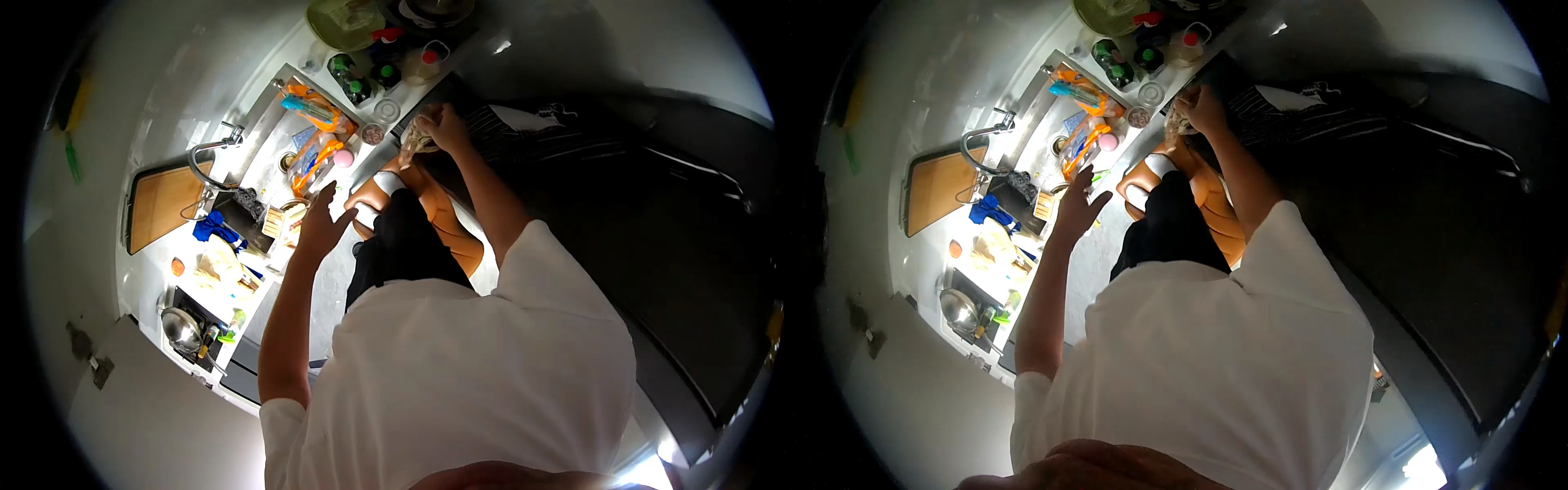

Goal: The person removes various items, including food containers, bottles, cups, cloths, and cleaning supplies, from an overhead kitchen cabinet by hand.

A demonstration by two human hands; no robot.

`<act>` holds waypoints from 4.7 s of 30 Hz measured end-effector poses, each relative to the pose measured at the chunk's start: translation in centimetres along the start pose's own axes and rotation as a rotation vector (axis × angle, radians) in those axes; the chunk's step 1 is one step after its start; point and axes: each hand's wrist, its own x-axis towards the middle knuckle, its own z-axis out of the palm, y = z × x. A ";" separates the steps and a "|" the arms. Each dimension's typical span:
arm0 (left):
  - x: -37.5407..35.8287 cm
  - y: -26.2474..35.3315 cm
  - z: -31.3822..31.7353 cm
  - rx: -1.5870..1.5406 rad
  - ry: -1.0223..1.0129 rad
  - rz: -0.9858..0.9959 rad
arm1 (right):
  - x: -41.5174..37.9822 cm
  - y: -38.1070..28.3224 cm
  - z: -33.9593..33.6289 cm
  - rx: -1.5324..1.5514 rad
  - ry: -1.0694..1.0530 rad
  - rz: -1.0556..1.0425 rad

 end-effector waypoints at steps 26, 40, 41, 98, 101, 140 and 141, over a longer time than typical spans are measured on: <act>-0.8 -1.3 2.3 -0.092 0.114 -0.121 | 16.1 10.6 13.8 0.334 0.091 -0.352; -1.0 -1.5 3.4 -0.099 0.097 -0.105 | 13.9 8.9 9.9 -0.024 0.193 -0.348; -1.0 -1.5 3.4 -0.098 0.098 -0.105 | 13.9 9.1 9.9 -0.050 0.215 -0.351; -10.1 12.9 -15.8 -0.337 0.613 0.299 | -4.1 -50.3 -24.3 -0.089 1.118 -1.306; -10.3 11.6 -15.8 -0.327 0.601 0.257 | -3.2 -53.0 -25.2 -0.350 1.080 -1.099; -1.0 11.4 -13.2 -0.055 0.510 0.029 | 11.1 -14.5 -5.1 -0.079 0.178 -0.268; -0.8 10.9 -12.7 -0.043 0.497 0.021 | 13.5 -13.3 -3.8 -0.077 0.172 -0.264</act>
